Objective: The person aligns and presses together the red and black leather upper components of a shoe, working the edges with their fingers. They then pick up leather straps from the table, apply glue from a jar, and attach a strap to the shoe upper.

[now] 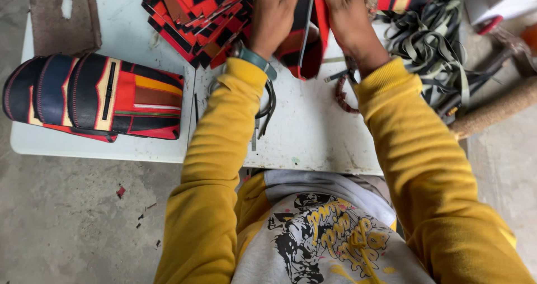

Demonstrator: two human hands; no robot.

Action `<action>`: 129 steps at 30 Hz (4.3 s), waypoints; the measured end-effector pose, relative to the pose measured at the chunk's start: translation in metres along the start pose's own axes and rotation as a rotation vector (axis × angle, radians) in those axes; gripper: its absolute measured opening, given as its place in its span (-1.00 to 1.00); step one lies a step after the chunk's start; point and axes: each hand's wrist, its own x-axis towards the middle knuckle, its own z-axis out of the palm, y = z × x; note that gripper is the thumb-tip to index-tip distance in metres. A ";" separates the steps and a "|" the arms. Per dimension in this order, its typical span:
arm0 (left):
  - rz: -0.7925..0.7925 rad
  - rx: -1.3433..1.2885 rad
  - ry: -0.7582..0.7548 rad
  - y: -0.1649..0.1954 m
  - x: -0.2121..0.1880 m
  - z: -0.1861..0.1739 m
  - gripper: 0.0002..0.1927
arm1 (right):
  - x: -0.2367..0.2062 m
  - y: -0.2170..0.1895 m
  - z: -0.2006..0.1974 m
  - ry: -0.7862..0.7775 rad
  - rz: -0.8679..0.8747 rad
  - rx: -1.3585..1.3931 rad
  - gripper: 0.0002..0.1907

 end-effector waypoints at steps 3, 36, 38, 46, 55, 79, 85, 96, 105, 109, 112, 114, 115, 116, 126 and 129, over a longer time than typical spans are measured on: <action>-0.050 -0.292 -0.024 0.014 -0.020 0.008 -0.62 | -0.023 -0.008 0.003 -0.131 -0.092 0.541 -0.53; 0.025 -0.104 -0.300 0.048 -0.051 -0.004 -0.44 | -0.062 -0.061 -0.005 0.003 0.203 0.355 -0.59; 0.034 -0.087 -0.305 0.048 -0.053 -0.003 -0.42 | -0.064 -0.064 -0.004 0.010 0.211 0.308 -0.59; -0.043 -0.163 -0.361 0.044 -0.052 -0.008 -0.39 | -0.071 -0.062 -0.005 -0.051 0.167 0.355 -0.60; -0.090 -0.137 -0.342 0.054 -0.059 -0.004 -0.31 | -0.079 -0.061 -0.008 -0.100 0.232 0.509 -0.48; -0.125 -0.202 -0.214 0.052 -0.054 -0.005 -0.43 | -0.085 -0.071 0.015 0.032 -0.017 -0.062 -0.45; -0.074 -0.060 -0.102 0.044 -0.056 0.000 -0.46 | -0.088 -0.068 0.005 -0.090 0.129 0.289 -0.44; -0.018 -0.051 -0.205 0.040 -0.074 0.000 -0.32 | -0.084 -0.072 0.000 0.038 0.117 -0.114 -0.48; -0.063 -0.070 -0.222 0.027 -0.066 -0.005 -0.39 | -0.078 -0.068 0.006 0.081 0.133 -0.146 -0.47; -0.044 -0.090 -0.191 0.028 -0.068 -0.006 -0.37 | -0.076 -0.064 0.007 0.062 0.148 -0.029 -0.50; 0.007 -0.058 -0.178 0.034 -0.073 -0.005 -0.37 | -0.079 -0.060 0.005 0.029 0.185 -0.010 -0.52; 0.007 -0.047 -0.194 0.039 -0.078 -0.005 -0.37 | -0.083 -0.058 0.002 -0.006 0.152 0.058 -0.51; 0.001 -0.056 -0.205 0.041 -0.079 -0.005 -0.36 | -0.084 -0.057 0.001 -0.008 0.164 0.043 -0.51; -0.007 -0.066 -0.218 0.043 -0.079 -0.005 -0.36 | -0.086 -0.057 0.000 -0.010 0.180 0.028 -0.51; 0.066 0.021 -0.117 0.063 -0.071 -0.004 -0.46 | -0.086 -0.072 -0.004 0.068 0.270 0.041 -0.58; 0.016 0.070 -0.107 0.070 -0.068 -0.006 -0.50 | -0.091 -0.073 -0.007 0.022 0.192 -0.062 -0.60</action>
